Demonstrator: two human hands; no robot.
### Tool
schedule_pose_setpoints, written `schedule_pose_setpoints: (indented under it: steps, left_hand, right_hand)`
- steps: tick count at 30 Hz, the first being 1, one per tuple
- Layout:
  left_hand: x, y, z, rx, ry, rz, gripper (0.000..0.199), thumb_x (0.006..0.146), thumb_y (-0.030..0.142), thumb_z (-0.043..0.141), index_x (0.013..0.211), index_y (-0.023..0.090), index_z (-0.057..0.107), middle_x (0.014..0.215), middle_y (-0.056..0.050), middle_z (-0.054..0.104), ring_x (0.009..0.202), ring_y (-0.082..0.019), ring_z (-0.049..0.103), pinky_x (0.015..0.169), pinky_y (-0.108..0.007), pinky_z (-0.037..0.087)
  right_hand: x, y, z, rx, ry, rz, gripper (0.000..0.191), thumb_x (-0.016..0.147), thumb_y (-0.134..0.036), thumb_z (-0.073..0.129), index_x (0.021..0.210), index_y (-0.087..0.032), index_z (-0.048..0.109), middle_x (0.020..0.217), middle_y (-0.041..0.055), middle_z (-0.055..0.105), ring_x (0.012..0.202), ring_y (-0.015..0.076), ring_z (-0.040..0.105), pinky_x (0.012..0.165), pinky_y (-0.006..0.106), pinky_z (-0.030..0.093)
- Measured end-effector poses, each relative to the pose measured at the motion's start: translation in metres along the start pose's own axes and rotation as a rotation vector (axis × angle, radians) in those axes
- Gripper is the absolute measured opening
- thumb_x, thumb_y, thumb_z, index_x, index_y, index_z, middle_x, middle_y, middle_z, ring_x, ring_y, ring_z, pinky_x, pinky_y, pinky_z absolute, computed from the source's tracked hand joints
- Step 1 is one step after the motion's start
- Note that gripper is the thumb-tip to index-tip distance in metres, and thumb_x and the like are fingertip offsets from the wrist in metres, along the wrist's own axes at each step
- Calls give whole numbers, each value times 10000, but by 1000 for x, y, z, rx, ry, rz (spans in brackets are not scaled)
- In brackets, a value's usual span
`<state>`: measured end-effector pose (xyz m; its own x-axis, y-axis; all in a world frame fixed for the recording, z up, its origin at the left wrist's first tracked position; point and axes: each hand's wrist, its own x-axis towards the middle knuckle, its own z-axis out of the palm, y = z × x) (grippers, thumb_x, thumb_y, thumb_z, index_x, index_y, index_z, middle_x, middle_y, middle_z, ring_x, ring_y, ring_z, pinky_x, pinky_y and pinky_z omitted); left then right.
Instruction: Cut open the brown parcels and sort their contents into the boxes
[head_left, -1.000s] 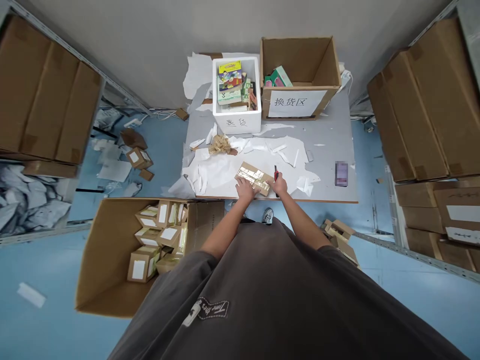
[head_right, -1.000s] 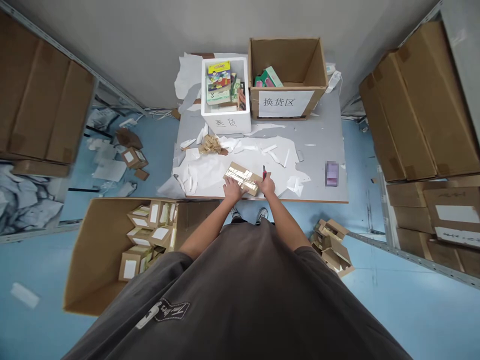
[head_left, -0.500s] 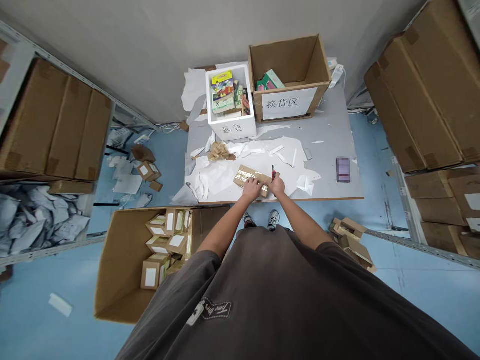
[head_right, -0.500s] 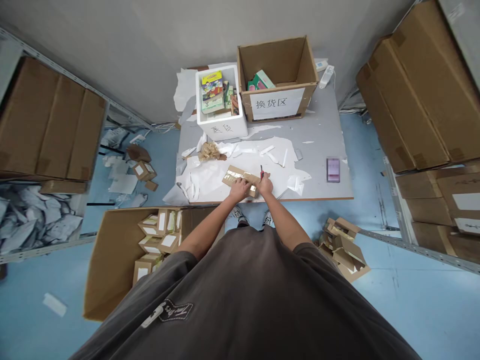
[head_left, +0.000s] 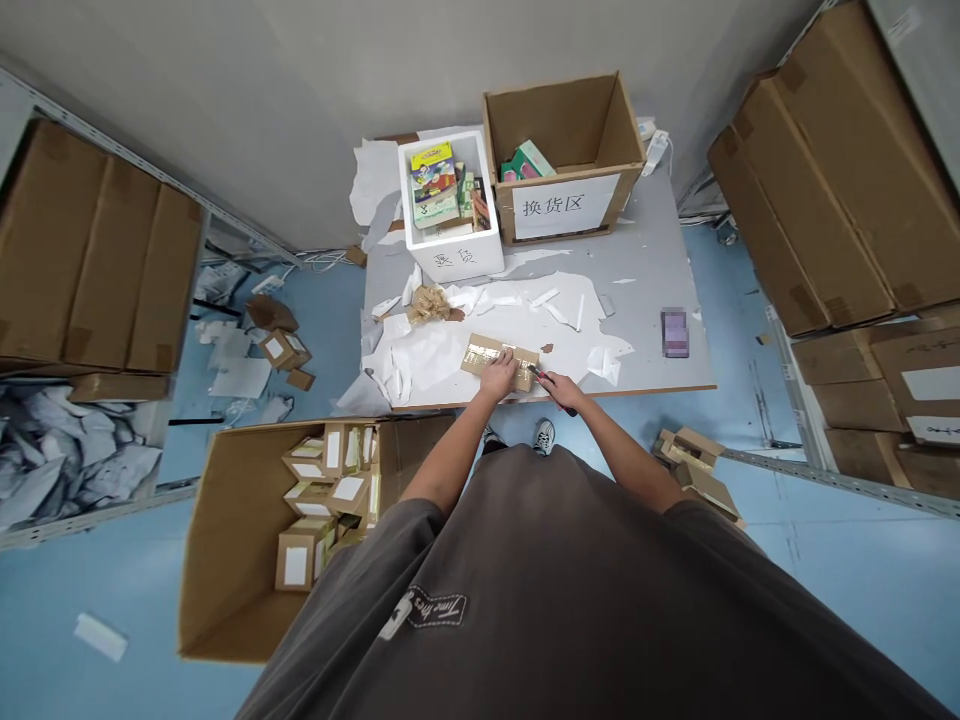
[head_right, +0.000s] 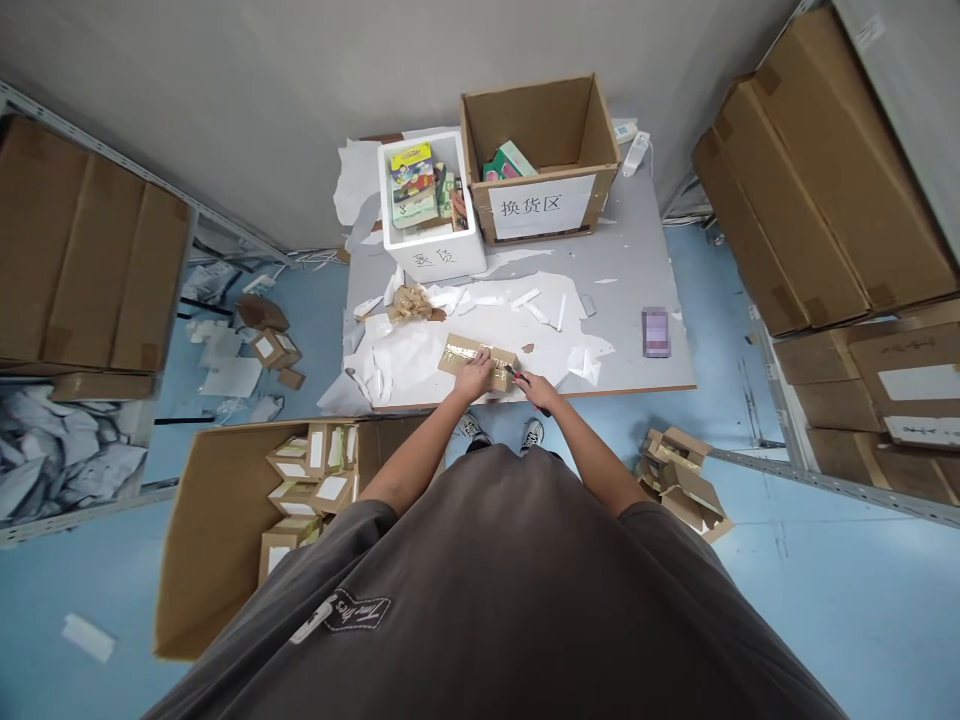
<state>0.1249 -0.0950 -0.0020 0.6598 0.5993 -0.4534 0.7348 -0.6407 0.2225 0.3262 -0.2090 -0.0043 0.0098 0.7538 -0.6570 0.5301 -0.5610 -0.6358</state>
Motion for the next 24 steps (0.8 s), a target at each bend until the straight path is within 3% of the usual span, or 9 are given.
schedule_pose_setpoints:
  steps: [7,11,16,24]
  left_hand:
    - [5,3,-6,14,-39,-31,761,780,241,916,1464,190,587,1798,-198,316,1643,-322,384,1297,-452,395]
    - [6,4,-7,35,-44,-30,761,777,254,932,1447,183,578,1791,-212,325,1643,-332,384,1279,-450,422]
    - [9,5,-7,52,-91,-53,793,786,244,935,1476,174,551,1808,-227,269,1622,-353,416,1237,-452,462]
    - [12,8,-7,67,-109,-66,868,753,208,959,1505,184,526,1795,-243,292,1615,-366,427,1211,-453,477]
  right_hand:
    - [1,-2,-13,11,-134,14,320,1174,-439,415,1230,-197,617,738,-29,699,475,154,601,616,249,535]
    - [3,-7,-15,0,-109,2,286,1169,-377,419,1175,-181,628,696,-27,688,507,155,606,664,246,542]
    - [5,-4,-9,101,-170,34,288,1154,-412,438,1079,-203,622,627,-48,627,496,163,589,587,244,536]
    - [3,12,12,271,-136,77,319,1156,-517,434,1051,-242,557,634,-63,595,451,147,551,526,243,516]
